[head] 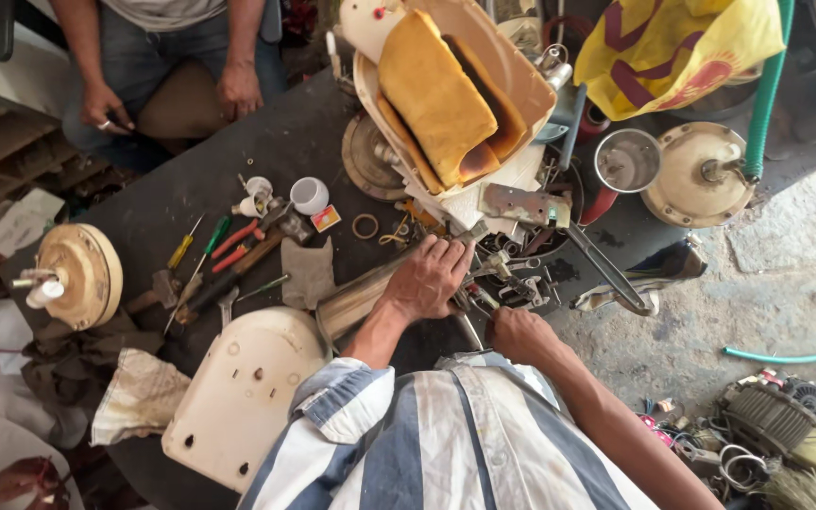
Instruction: The person uses a wrench to tighten bolts on a disassembled appliance motor while seated at a cluttered workbench. They adjust the motor housing and handle small components during the repair process.
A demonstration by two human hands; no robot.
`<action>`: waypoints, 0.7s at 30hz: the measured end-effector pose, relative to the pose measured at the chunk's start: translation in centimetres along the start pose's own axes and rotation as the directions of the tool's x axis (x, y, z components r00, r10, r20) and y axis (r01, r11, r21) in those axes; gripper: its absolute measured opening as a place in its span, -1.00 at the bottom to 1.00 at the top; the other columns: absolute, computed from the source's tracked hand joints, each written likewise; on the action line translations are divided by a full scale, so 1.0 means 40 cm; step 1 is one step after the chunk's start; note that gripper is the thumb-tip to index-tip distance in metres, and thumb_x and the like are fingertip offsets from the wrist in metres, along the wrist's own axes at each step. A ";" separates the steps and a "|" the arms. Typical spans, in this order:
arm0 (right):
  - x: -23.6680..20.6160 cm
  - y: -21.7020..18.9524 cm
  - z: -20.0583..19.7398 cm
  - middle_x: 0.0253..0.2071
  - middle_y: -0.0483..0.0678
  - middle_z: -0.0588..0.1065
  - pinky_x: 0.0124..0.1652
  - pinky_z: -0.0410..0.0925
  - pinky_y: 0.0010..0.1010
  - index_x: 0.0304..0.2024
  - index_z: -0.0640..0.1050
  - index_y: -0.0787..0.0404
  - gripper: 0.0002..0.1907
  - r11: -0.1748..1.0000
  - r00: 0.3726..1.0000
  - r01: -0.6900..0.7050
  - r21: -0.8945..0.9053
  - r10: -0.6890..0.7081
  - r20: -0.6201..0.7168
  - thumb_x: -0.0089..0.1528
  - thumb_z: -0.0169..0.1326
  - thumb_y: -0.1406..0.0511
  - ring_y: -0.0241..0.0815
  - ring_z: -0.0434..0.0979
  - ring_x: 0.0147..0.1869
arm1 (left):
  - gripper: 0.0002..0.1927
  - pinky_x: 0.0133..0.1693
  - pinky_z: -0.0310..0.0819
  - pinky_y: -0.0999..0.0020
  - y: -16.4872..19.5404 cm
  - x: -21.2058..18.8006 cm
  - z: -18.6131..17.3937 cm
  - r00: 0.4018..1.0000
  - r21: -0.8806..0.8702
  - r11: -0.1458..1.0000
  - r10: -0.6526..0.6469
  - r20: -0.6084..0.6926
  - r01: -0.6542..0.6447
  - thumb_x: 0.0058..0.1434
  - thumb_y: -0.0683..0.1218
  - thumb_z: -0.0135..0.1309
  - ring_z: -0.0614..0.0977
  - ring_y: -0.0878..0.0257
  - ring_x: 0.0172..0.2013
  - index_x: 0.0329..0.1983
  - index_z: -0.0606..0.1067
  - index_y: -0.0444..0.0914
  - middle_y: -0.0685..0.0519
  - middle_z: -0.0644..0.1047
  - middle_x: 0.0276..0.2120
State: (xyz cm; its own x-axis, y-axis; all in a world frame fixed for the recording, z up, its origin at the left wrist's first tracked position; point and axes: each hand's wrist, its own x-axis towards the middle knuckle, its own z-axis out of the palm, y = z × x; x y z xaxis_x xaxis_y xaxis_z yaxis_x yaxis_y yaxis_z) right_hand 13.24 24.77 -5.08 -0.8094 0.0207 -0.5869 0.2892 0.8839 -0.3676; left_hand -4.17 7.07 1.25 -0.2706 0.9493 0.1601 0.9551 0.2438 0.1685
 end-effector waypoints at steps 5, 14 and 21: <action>-0.014 -0.030 0.019 -0.45 0.23 0.57 -0.25 0.48 -0.02 -0.31 0.54 0.31 -0.76 0.997 0.995 -0.076 0.029 0.078 -0.060 0.25 0.01 0.24 0.20 0.64 -0.32 | -0.07 0.12 0.37 0.15 -0.011 0.003 -0.008 0.994 -0.060 0.997 0.034 -0.102 -0.040 0.02 0.33 0.20 0.57 0.02 -0.07 0.25 0.43 -0.45 -0.15 0.54 -0.02; -0.059 -0.023 0.107 -0.42 0.20 0.54 -0.25 0.42 -0.03 -0.37 0.51 0.29 -0.89 0.942 0.972 0.027 0.336 0.054 -0.228 0.16 0.05 0.34 0.22 0.59 -0.27 | -0.22 0.10 0.40 0.15 0.014 -0.019 -0.002 0.992 -0.053 0.993 0.106 -0.061 -0.110 0.24 0.22 0.03 0.58 0.07 -0.16 0.27 0.45 -0.50 -0.11 0.54 -0.16; -0.045 0.022 0.155 -0.46 0.15 0.46 -0.28 0.37 -0.03 -0.44 0.45 0.26 -0.95 0.939 0.907 0.232 0.253 -0.115 -0.405 0.06 0.07 0.42 0.23 0.50 -0.31 | -0.38 0.12 0.39 0.11 0.038 -0.041 0.011 0.979 -0.109 0.991 0.059 -0.193 -0.081 0.20 0.01 -0.07 0.58 0.09 -0.14 0.23 0.48 -0.48 -0.07 0.56 -0.16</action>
State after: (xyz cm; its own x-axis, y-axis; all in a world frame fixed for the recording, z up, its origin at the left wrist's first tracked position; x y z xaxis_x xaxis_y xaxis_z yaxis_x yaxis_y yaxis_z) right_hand 18.12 22.62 -8.84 -0.9744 0.1063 -0.1980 0.2131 0.7171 -0.6636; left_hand -2.21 5.96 0.83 -0.2320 0.9057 0.3549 0.9551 0.1429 0.2597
